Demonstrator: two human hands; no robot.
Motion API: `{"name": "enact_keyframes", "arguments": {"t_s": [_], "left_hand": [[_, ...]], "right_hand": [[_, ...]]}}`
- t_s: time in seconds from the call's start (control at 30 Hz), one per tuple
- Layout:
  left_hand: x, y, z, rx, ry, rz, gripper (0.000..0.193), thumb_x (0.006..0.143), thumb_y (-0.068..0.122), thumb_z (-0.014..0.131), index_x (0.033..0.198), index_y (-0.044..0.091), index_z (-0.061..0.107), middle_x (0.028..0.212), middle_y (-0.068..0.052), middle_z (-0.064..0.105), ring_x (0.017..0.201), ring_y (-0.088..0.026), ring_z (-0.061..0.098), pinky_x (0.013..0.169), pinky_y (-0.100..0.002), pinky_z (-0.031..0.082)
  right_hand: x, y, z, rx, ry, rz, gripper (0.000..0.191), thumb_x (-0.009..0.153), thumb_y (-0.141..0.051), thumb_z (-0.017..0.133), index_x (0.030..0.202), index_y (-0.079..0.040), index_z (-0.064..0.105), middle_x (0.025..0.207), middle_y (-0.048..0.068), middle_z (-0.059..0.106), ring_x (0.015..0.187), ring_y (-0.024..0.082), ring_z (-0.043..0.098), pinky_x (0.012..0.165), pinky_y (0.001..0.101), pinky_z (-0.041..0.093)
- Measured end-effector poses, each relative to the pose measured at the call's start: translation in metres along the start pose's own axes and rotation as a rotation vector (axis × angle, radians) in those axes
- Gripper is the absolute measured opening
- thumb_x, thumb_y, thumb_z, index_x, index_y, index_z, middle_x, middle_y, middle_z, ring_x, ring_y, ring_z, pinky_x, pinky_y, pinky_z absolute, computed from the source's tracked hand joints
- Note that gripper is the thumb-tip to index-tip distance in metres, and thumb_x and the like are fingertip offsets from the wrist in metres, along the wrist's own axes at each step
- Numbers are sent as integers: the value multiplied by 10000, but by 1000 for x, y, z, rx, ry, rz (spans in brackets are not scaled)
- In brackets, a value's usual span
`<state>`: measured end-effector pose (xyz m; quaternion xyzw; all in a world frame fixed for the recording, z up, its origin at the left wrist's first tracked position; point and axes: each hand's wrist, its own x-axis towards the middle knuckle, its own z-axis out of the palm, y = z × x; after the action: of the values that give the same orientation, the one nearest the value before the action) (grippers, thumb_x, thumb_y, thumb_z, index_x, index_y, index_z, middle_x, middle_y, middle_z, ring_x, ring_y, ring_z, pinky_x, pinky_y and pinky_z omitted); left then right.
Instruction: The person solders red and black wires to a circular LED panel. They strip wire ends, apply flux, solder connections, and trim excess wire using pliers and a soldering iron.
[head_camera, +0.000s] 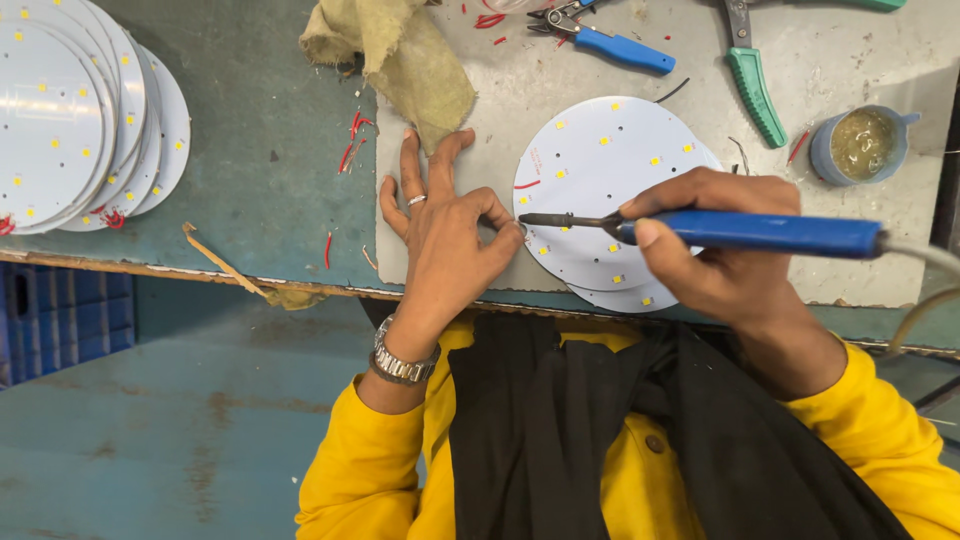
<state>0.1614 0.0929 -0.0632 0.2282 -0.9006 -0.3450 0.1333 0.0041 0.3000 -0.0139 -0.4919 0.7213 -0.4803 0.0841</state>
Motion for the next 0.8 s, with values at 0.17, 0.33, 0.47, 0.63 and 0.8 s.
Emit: {"name": "enact_keyframes", "arguments": {"t_s": [0.17, 0.33, 0.47, 0.63, 0.8], "left_hand": [[0, 2, -2, -3, -15, -11, 174, 682, 254, 810, 624, 140, 692, 1577, -114, 412, 1537, -485, 83, 1157, -681, -21], [1, 4, -2, 2, -23, -24, 163, 684, 255, 811, 629, 145, 703, 1576, -113, 410, 1539, -484, 76, 1153, -683, -22], [1, 5, -4, 14, -33, -26, 148, 685, 258, 810, 641, 152, 716, 1576, -117, 410, 1541, -485, 75, 1153, -687, -23], [1, 5, -4, 33, -38, -24, 134, 677, 255, 807, 652, 153, 724, 1573, -124, 406, 1535, -491, 74, 1149, -687, -22], [2, 5, -3, 48, -38, -26, 140, 682, 257, 810, 654, 152, 722, 1571, -121, 406, 1533, -492, 78, 1154, -681, -18]], "right_hand": [[0, 0, -6, 58, 47, 56, 175, 985, -142, 701, 1028, 26, 722, 768, 54, 715, 564, 62, 610, 540, 183, 451], [1, 3, -2, 29, 18, 42, 155, 975, -131, 702, 1006, 19, 719, 772, 53, 722, 589, 62, 638, 554, 180, 466], [2, 1, 2, 31, -2, 85, 143, 946, -121, 711, 996, 11, 734, 803, 54, 724, 573, 60, 635, 539, 183, 462], [7, -4, 4, 64, -30, 94, 135, 941, -119, 708, 998, 1, 732, 821, 47, 738, 611, 55, 672, 567, 179, 497], [16, -14, 3, 0, -66, 23, 117, 907, -112, 715, 955, -7, 733, 796, 61, 735, 619, 104, 679, 553, 219, 504]]}}
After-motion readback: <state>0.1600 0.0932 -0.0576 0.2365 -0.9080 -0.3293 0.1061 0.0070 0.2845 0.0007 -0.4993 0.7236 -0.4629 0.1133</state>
